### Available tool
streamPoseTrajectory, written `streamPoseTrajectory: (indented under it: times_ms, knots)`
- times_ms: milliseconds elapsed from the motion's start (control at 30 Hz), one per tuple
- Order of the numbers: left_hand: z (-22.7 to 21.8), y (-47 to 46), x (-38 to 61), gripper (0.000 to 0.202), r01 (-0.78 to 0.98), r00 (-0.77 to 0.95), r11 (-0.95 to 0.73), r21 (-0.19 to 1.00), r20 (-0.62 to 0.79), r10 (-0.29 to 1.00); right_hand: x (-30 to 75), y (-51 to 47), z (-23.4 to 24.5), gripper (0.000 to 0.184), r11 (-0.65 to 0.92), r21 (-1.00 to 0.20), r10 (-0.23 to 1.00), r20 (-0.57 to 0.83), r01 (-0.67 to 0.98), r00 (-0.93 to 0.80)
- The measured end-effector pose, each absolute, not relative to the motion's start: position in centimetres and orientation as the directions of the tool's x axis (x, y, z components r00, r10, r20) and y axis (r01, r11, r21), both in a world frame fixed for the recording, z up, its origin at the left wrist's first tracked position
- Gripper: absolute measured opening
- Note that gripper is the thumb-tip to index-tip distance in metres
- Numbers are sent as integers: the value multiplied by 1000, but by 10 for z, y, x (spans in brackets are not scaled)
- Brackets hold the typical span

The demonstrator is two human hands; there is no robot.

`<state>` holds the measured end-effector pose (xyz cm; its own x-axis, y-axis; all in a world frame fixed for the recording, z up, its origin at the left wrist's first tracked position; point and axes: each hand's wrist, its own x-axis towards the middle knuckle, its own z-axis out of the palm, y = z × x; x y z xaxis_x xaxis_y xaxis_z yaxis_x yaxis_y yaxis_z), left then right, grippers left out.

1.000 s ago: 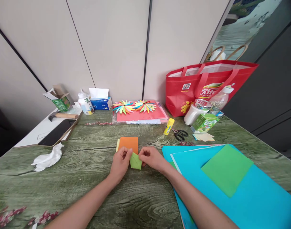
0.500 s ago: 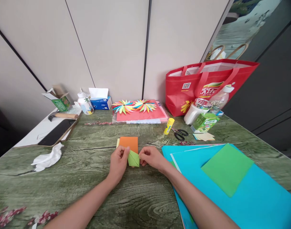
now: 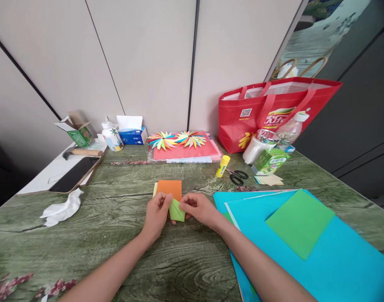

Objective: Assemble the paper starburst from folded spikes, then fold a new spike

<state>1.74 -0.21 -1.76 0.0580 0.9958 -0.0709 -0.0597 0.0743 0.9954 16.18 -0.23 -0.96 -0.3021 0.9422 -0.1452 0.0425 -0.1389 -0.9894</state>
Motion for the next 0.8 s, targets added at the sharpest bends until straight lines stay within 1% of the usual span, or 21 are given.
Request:
streamPoseTrajectory:
  times_ms: [133, 200, 267, 367, 433, 500, 567, 633, 700, 800]
  knots:
    - [-13, -3, 19, 29, -85, 112, 98, 991, -89, 990, 163, 0, -13, 16, -111, -991, 960, -125, 71, -251]
    - [-10, -3, 19, 27, -62, 126, 99, 993, -91, 988, 164, 1, -14, 14, -79, -994, 968, -96, 80, -233]
    - [-7, -3, 19, 25, -33, 138, 108, 994, -102, 985, 165, 3, -14, 13, -50, -997, 985, -60, 66, -163]
    - [-6, -4, 19, 25, -17, 200, 152, 988, -145, 969, 167, 5, -13, 21, -27, -999, 1000, -27, 24, 6]
    - [-6, -6, 20, 27, -2, 280, 195, 981, -187, 942, 168, 5, -11, 26, -26, -1000, 998, -26, 12, 51]
    - [-7, -7, 20, 28, -13, 315, 220, 975, -205, 927, 168, 5, -10, 30, -47, -998, 999, -48, -29, 24]
    - [-6, -8, 20, 28, -63, 286, 213, 975, -187, 940, 167, 4, -8, 33, -78, -992, 997, -75, -103, -34]
    - [-5, -8, 20, 27, -106, 257, 193, 976, -161, 953, 166, 3, -7, 37, -83, -983, 995, -71, -166, -72]
    - [-2, -8, 21, 25, -103, 274, 189, 976, -155, 949, 166, 3, -6, 40, -60, -979, 997, -49, -196, -59]
    - [-1, -8, 22, 24, -76, 280, 165, 983, -137, 950, 167, 4, -7, 37, -33, -981, 999, -29, -190, -23]
